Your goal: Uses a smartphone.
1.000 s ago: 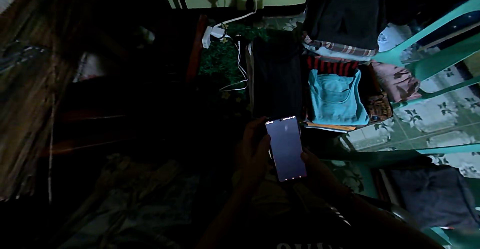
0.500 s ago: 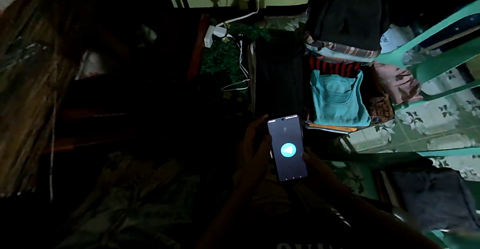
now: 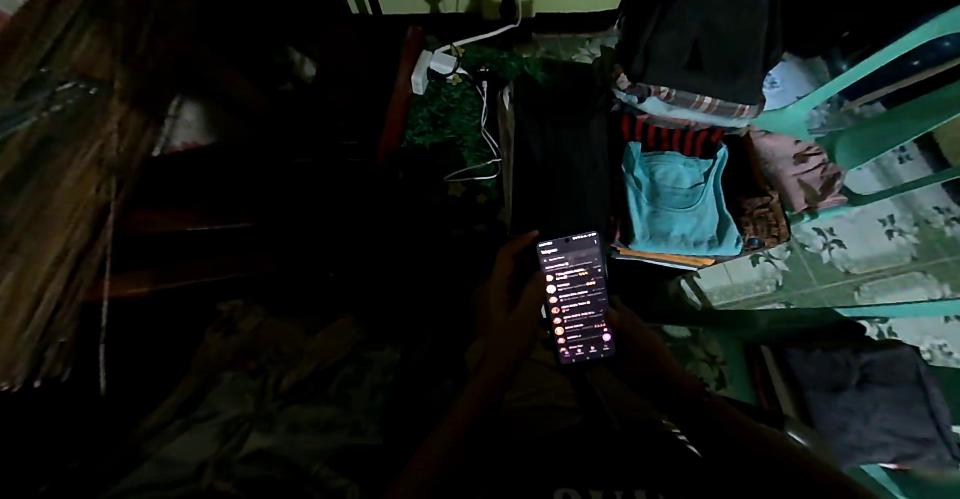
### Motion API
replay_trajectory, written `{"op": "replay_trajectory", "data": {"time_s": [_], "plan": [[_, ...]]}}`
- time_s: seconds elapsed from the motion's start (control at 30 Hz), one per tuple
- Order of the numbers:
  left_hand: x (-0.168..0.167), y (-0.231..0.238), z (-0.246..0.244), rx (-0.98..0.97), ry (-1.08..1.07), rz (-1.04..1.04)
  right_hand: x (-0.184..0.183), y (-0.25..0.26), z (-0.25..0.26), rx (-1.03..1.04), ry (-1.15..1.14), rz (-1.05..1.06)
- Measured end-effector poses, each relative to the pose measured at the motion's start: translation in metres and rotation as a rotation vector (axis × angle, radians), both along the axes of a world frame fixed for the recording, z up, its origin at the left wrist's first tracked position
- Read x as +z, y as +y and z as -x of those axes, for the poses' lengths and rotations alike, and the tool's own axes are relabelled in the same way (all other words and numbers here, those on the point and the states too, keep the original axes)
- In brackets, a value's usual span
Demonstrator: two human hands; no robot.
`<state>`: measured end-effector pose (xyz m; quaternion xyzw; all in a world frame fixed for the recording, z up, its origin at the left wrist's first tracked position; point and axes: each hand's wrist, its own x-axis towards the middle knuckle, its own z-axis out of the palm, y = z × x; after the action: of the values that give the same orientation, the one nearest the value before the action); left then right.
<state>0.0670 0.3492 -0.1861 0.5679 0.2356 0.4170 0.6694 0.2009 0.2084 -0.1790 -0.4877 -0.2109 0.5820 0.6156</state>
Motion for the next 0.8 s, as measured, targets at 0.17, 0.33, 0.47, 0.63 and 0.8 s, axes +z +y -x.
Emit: {"op": "replay_trajectory", "data": {"time_s": [0.17,0.33,0.47,0.63,0.8], "plan": [[0.000,0.000,0.000,0.001,0.014,-0.006,-0.002,0.000,-0.001,0.017,0.028,-0.027],[0.004,-0.001,-0.002,0.027,0.067,-0.015,-0.004,0.000,-0.001,0.024,0.027,-0.052],[0.010,-0.003,-0.004,0.052,0.156,-0.009,-0.003,0.000,0.000,0.018,-0.032,0.002],[0.009,-0.004,-0.006,0.067,0.147,-0.004,-0.008,-0.002,-0.003,0.025,-0.021,-0.005],[0.007,-0.002,-0.001,0.020,0.104,-0.016,-0.006,-0.003,-0.002,0.022,-0.046,-0.032]]}}
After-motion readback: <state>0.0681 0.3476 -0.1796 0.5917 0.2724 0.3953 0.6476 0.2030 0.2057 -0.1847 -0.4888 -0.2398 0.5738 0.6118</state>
